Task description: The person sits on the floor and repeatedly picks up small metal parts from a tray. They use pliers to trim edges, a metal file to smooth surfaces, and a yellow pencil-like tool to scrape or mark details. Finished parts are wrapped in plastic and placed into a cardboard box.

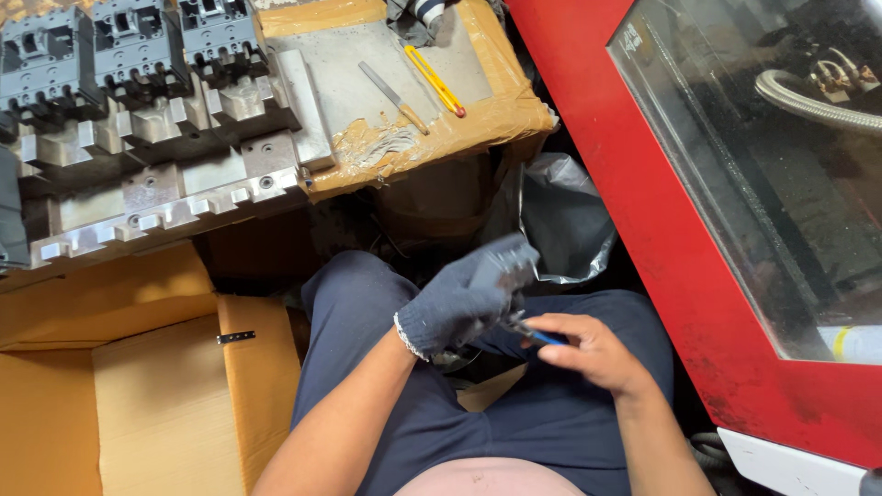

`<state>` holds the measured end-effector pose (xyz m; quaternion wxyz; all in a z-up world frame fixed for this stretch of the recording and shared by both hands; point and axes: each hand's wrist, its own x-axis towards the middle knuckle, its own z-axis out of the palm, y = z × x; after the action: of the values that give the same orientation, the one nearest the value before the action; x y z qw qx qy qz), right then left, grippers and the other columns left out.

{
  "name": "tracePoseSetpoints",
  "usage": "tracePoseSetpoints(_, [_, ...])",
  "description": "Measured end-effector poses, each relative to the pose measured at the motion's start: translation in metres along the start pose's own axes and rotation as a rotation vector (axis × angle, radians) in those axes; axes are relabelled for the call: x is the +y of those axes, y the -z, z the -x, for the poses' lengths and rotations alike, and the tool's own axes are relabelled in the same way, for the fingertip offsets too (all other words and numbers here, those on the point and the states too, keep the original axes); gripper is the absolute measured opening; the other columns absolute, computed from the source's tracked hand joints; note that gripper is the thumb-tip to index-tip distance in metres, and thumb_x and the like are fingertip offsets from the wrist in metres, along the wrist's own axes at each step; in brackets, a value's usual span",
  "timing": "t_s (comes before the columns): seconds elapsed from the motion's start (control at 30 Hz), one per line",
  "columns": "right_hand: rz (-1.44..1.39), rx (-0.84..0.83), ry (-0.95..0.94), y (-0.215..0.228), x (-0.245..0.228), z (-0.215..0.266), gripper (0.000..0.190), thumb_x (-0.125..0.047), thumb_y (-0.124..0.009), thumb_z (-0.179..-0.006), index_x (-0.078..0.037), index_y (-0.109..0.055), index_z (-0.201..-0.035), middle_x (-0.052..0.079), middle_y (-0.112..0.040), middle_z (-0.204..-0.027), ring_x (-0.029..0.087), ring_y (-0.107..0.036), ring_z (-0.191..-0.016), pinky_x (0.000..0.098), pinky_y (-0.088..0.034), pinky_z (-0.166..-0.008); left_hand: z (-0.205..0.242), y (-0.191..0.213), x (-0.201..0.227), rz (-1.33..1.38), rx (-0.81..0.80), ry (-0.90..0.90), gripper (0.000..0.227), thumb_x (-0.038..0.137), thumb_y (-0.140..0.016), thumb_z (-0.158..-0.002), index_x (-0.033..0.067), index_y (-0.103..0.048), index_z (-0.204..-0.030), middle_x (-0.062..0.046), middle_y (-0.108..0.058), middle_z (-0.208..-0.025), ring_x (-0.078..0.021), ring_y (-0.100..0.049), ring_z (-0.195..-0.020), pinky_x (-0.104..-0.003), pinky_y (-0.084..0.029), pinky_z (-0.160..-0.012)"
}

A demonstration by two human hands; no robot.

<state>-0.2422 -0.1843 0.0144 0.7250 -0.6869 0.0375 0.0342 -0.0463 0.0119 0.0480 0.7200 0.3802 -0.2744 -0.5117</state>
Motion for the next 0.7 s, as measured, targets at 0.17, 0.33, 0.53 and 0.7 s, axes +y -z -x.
tracePoseSetpoints(0.17, [-0.468,0.687,-0.374,0.028,0.046,-0.015,0.029,-0.024,-0.061,-0.099,-0.001,-0.063,-0.116,0.013,-0.07,-0.094,0.013,-0.054,-0.064,0.0247,-0.038,-0.05,-0.012,0.005,-0.004,0.271,0.178,-0.012,0.087,0.026,-0.075,-0.082,0.0103,-0.032,-0.157,-0.013,-0.058,-0.131,-0.0223,-0.067,-0.099,-0.038,-0.058,-0.086])
tracePoseSetpoints(0.33, [-0.407,0.788,-0.335,0.025,0.043,-0.017,0.025,-0.026,-0.057,-0.101,-0.002,-0.063,-0.107,0.012,-0.069,-0.092,0.012,-0.055,-0.063,0.0249,-0.041,-0.052,-0.02,0.024,-0.021,0.195,0.348,-0.076,0.075,0.027,-0.07,-0.09,-0.0016,-0.044,-0.154,-0.011,-0.063,-0.136,-0.0152,-0.064,-0.117,-0.029,-0.052,-0.101])
tracePoseSetpoints(0.53, [-0.087,0.714,-0.014,0.001,-0.01,-0.051,0.028,-0.017,-0.064,-0.099,0.001,-0.062,-0.121,0.013,-0.072,-0.106,0.011,-0.06,-0.076,0.0238,-0.045,-0.063,-0.039,0.034,-0.043,-0.148,0.369,-0.095,0.077,0.022,-0.069,-0.086,0.0017,-0.038,-0.153,-0.016,-0.06,-0.139,-0.0227,-0.057,-0.122,-0.032,-0.045,-0.106])
tracePoseSetpoints(0.7, [0.658,0.702,0.279,0.006,-0.07,-0.142,0.041,-0.02,-0.075,-0.095,0.002,-0.062,-0.127,0.015,-0.07,-0.113,0.018,-0.067,-0.101,0.0327,-0.053,-0.09,-0.042,0.034,-0.044,-0.506,0.387,0.011,0.082,0.023,-0.069,-0.079,0.0011,-0.039,-0.152,-0.017,-0.06,-0.14,-0.026,-0.06,-0.127,-0.031,-0.045,-0.106])
